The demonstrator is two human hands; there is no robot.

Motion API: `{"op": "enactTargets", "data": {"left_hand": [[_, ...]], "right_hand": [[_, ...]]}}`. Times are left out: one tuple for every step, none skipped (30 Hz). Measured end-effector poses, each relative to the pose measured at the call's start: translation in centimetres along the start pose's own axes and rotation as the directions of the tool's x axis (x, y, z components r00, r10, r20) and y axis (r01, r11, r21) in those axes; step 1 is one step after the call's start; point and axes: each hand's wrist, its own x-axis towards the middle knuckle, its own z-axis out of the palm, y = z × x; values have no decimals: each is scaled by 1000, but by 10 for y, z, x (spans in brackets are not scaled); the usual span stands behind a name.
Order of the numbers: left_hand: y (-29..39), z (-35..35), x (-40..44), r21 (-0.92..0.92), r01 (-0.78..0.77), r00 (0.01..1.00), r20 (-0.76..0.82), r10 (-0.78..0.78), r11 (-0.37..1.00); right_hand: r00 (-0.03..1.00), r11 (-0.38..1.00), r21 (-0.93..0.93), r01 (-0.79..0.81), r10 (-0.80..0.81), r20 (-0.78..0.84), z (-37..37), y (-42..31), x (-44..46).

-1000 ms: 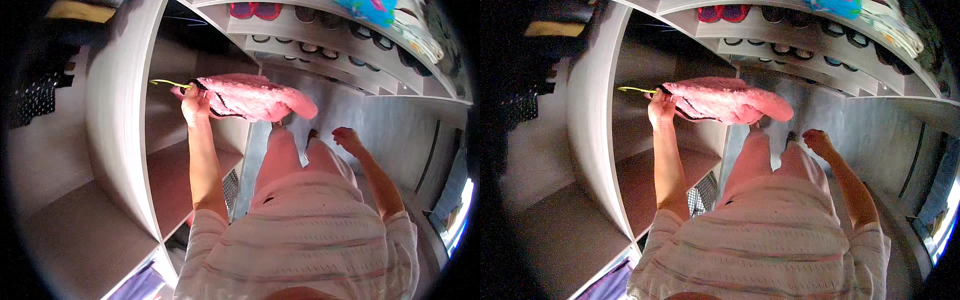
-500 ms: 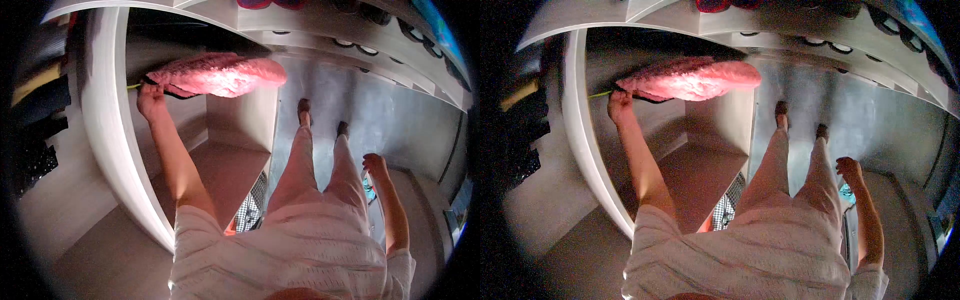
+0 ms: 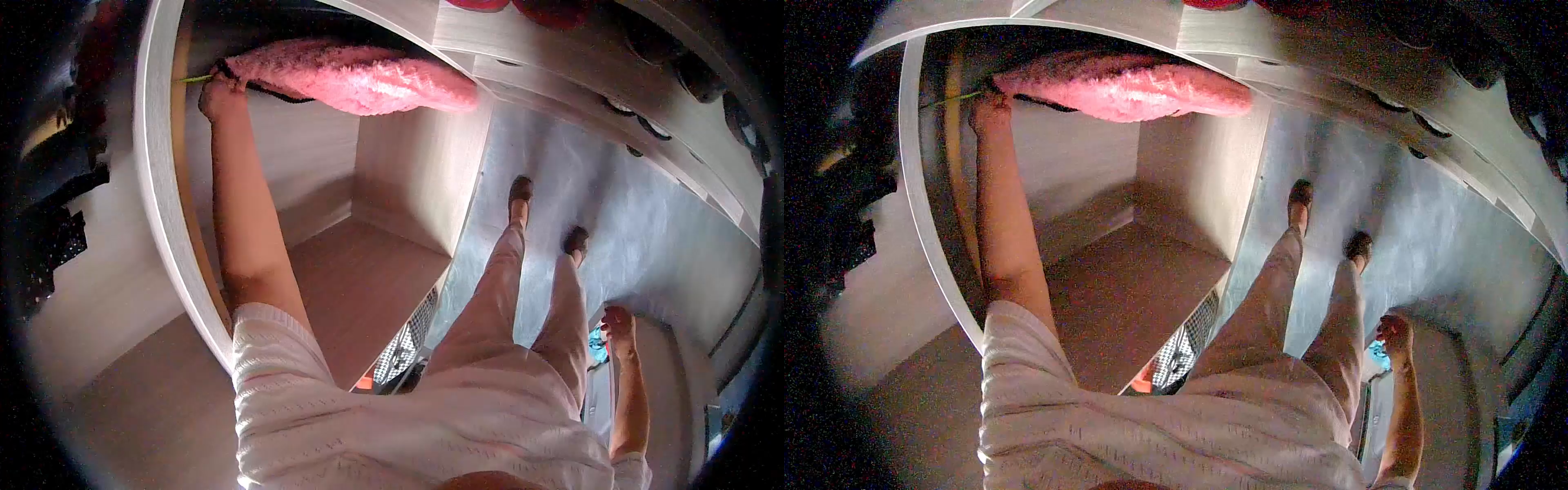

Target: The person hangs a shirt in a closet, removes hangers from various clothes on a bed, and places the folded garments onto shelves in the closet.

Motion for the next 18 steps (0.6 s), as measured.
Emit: {"op": "enactTargets", "data": {"left_hand": [[-1,1,4,-13,18,1000,-12,-19,1000],[-3,-6,12,-100,49,998,46,-44,994],[-3,-7,9,-26,18,999,41,-17,999],[2,-5,3,47,-13,999,38,11,999],[0,-1,-7,118,-41,999,35,38,992],[1,12,-25,82,-35,999,39,32,996],[3,17,-30,91,-48,998,37,44,995],[5,21,-34,101,-60,998,35,57,993],[7,20,-35,109,-74,997,34,71,991],[8,15,-27,86,-79,996,37,76,993],[6,12,-16,65,-85,996,42,83,994],[4,8,1,57,-90,995,40,88,994],[3,5,14,48,-94,995,37,93,994],[0,6,24,61,-101,995,29,99,993],[-1,8,34,75,-107,994,21,106,991],[-3,8,50,89,-115,993,35,112,989],[-6,5,66,104,-121,992,50,116,987],[-6,5,71,118,-128,991,64,121,985]], "right_hand": [[999,999,-47,-28,26,-32,-1,2,5],[997,994,-93,-57,51,-65,-2,5,8],[993,987,-137,-86,73,-96,1,1,9],[998,992,-120,40,-47,-52,6,3,6],[999,992,-125,10,-15,-42,5,6,11],[999,991,-131,-21,17,-31,8,1,12],[999,989,-136,-51,48,-22,12,-2,13],[1000,987,-163,12,-13,-1,13,-2,12],[999,989,-143,-35,35,-6,13,-3,14],[997,989,-123,-83,82,-12,14,-3,17],[992,987,-100,-129,128,-15,9,-1,23],[992,989,-82,-126,126,-12,6,4,24],[992,990,-64,-125,125,-9,0,13,24],[992,991,-44,-126,126,-5,-5,21,26],[992,992,-24,-127,127,1,-8,26,29],[992,979,-169,-116,107,-64,6,2,15],[996,991,-99,-86,88,9,-1,12,20],[995,998,-26,-59,61,80,-11,24,24]]}}
